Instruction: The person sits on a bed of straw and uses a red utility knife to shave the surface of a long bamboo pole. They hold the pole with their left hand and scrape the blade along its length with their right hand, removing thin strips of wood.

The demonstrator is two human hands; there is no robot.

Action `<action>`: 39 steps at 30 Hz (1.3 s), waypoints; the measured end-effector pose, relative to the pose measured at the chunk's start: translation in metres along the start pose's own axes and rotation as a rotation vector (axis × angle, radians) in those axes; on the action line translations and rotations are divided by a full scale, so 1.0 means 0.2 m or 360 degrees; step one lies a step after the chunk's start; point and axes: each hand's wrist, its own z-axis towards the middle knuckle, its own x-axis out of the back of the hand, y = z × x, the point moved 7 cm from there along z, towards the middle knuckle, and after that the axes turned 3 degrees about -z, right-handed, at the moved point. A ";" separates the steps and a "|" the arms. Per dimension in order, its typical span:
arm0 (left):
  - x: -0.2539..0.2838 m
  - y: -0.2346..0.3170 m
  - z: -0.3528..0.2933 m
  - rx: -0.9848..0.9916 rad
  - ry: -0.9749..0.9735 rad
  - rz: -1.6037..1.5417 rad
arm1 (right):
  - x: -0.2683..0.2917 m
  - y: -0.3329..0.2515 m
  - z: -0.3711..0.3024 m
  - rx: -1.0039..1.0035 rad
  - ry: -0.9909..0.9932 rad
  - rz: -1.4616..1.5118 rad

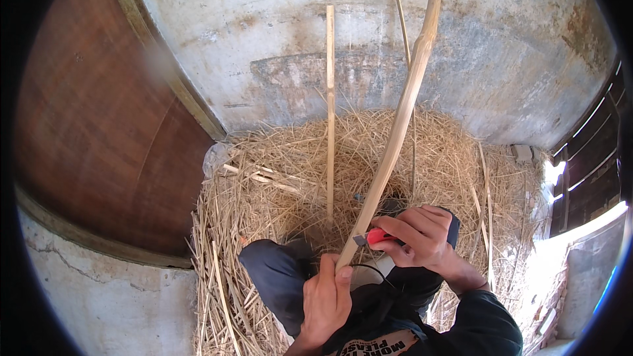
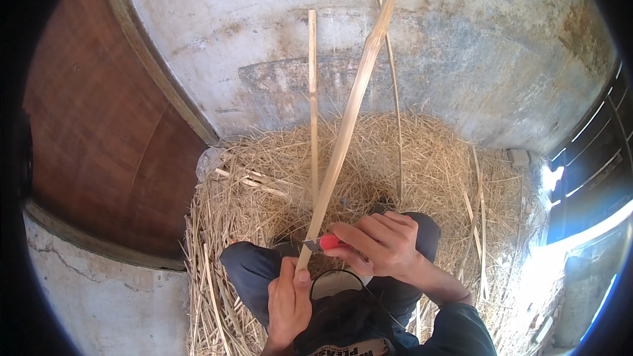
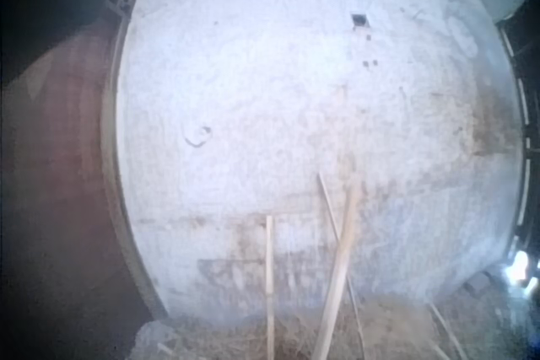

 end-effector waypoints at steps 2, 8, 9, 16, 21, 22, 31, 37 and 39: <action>0.00 -0.02 -0.01 -0.0008 0.0008 0.0019 | 0.01 0.02 0.00 -0.0022 0.0017 -0.0004; -0.02 -0.07 -0.04 0.0045 -0.0017 0.0023 | 0.01 0.08 0.02 -0.0073 0.0039 0.0000; -0.02 -0.07 -0.05 0.0032 0.0007 0.0016 | 0.01 0.09 0.01 -0.0080 0.0030 -0.0009; -0.02 -0.13 -0.08 0.0090 -0.0010 0.0084 | -0.01 0.13 0.02 -0.0143 0.0065 0.0006; -0.02 -0.18 -0.12 0.0118 -0.0017 0.0086 | -0.03 0.21 0.03 -0.0242 0.0150 0.0053; -0.03 -0.20 -0.13 0.0096 -0.0020 0.0114 | -0.02 0.25 0.03 -0.0299 0.0220 0.0074; 0.00 -0.23 -0.22 0.0382 -0.0038 0.0089 | -0.06 0.33 0.08 -0.0291 0.0040 0.0047; -0.01 -0.25 -0.31 0.0471 -0.0128 -0.0053 | 0.02 0.58 0.12 -0.0505 0.0337 0.0007; 0.01 -0.26 -0.32 0.0503 -0.0139 -0.0074 | 0.01 0.57 0.13 -0.0482 0.0323 0.0052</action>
